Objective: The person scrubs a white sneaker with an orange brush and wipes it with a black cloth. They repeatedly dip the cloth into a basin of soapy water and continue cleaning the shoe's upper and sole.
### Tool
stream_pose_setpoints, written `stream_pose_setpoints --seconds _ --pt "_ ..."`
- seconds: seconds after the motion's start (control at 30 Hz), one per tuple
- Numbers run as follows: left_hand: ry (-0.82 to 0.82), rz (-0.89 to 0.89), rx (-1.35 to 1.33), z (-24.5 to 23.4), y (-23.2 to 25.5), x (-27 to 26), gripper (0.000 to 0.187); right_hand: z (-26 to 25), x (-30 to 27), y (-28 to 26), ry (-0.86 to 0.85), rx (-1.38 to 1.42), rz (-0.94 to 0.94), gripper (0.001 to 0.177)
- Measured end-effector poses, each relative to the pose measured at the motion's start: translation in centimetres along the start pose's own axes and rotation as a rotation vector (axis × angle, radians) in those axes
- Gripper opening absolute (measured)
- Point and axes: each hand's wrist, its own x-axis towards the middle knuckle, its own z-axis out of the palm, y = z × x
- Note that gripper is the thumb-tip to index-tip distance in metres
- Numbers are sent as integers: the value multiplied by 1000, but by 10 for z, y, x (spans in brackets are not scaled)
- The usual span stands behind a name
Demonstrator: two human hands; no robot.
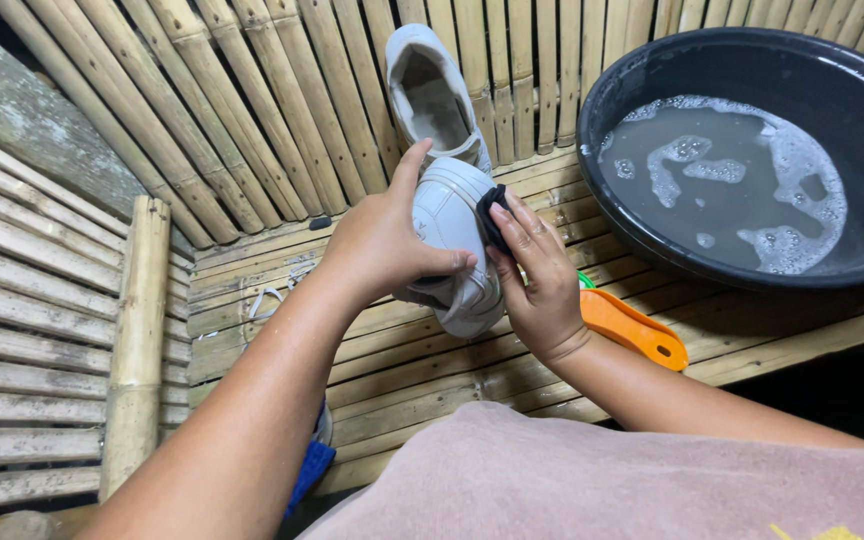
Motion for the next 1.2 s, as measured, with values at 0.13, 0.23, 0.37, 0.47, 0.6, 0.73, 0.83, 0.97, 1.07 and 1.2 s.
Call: stream_pose_setpoints --seconds 0.13,0.23,0.37,0.47,0.6,0.73,0.83,0.97,1.07,1.2 --pt "-46 -118 -45 -4 -4 -5 131 9 -3 4 -16 31 -19 46" --pt "-13 -101 -84 -8 -9 -7 131 13 -5 9 -48 51 -20 48" --pt "13 -117 -113 -10 -18 -9 131 18 -17 17 -113 66 -15 51" --pt "23 -156 -126 -8 -27 -10 130 18 -29 28 -185 63 25 53" --pt "99 -195 -167 -7 -41 -13 128 10 -40 53 -364 31 96 49" --pt "123 -254 -198 -8 -56 -19 130 -11 -39 82 -460 26 426 35" --pt "132 -305 -228 -8 -61 -23 130 -22 -30 93 -387 413 851 33" --pt "128 -350 -258 -9 -63 -29 130 -28 -15 86 -271 992 1302 25" --pt "144 -342 -271 -9 -65 -34 130 -23 -2 74 -214 993 1544 23" --pt "136 -379 -281 -10 -66 -37 131 -13 3 67 -275 1088 1566 26"
